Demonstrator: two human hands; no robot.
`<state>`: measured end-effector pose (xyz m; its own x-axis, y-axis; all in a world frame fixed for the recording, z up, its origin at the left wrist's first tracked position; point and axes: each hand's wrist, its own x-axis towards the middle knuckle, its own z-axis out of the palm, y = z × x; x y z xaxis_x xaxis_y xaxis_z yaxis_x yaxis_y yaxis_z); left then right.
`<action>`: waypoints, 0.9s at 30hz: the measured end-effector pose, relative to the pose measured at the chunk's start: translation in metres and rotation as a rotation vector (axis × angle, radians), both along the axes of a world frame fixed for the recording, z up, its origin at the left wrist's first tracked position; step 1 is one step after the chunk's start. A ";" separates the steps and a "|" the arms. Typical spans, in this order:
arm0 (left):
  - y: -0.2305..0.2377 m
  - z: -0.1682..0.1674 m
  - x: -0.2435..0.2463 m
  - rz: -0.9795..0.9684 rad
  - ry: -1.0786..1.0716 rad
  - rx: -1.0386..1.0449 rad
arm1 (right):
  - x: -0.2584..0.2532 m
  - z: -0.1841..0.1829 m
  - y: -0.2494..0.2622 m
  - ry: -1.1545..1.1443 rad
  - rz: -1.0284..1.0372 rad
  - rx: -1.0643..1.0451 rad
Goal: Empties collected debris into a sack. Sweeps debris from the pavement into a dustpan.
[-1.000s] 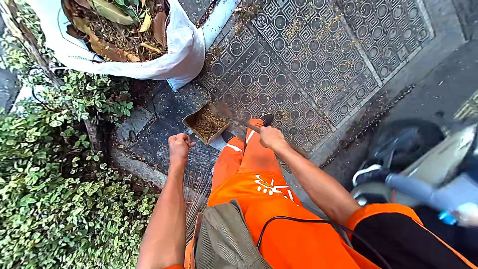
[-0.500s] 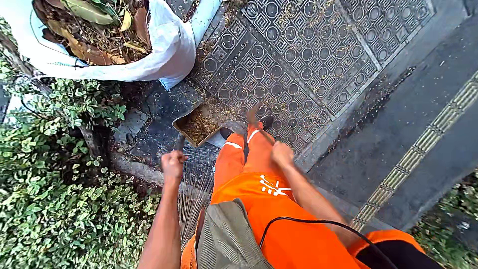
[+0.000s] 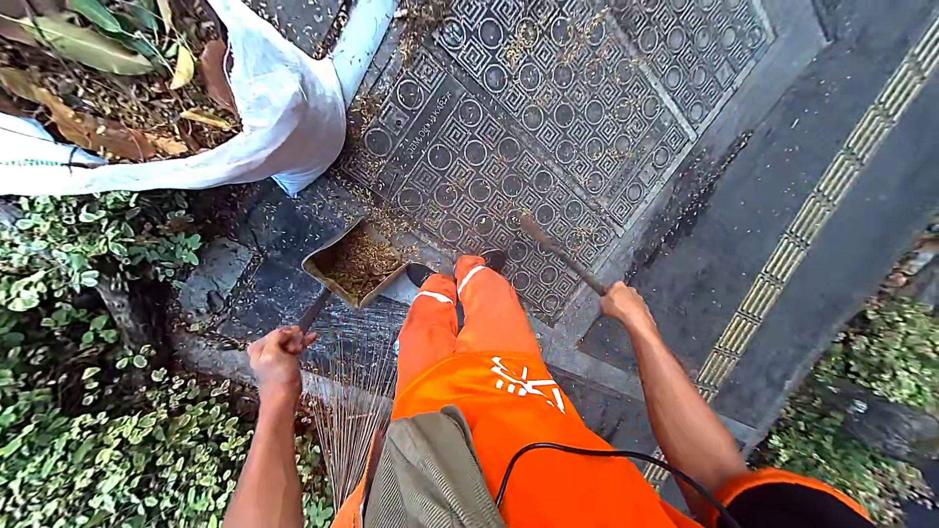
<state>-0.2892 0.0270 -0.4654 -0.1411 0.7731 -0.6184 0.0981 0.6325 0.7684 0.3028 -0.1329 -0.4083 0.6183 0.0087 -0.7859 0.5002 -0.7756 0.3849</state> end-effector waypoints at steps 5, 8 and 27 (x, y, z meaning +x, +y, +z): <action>-0.010 0.005 -0.010 0.050 -0.014 0.018 | 0.001 -0.065 0.017 -0.130 -0.121 -0.040; -0.014 0.000 -0.003 0.055 -0.032 0.030 | -0.067 -0.065 0.031 0.009 -0.015 -0.017; -0.049 0.032 -0.068 0.123 0.043 -0.034 | -0.155 -0.030 0.170 0.195 0.518 0.279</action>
<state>-0.3571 -0.0225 -0.4338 -0.2601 0.7270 -0.6355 0.0505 0.6675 0.7429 0.1483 0.0370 -0.4379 0.3240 0.4903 -0.8091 0.8793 -0.4715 0.0664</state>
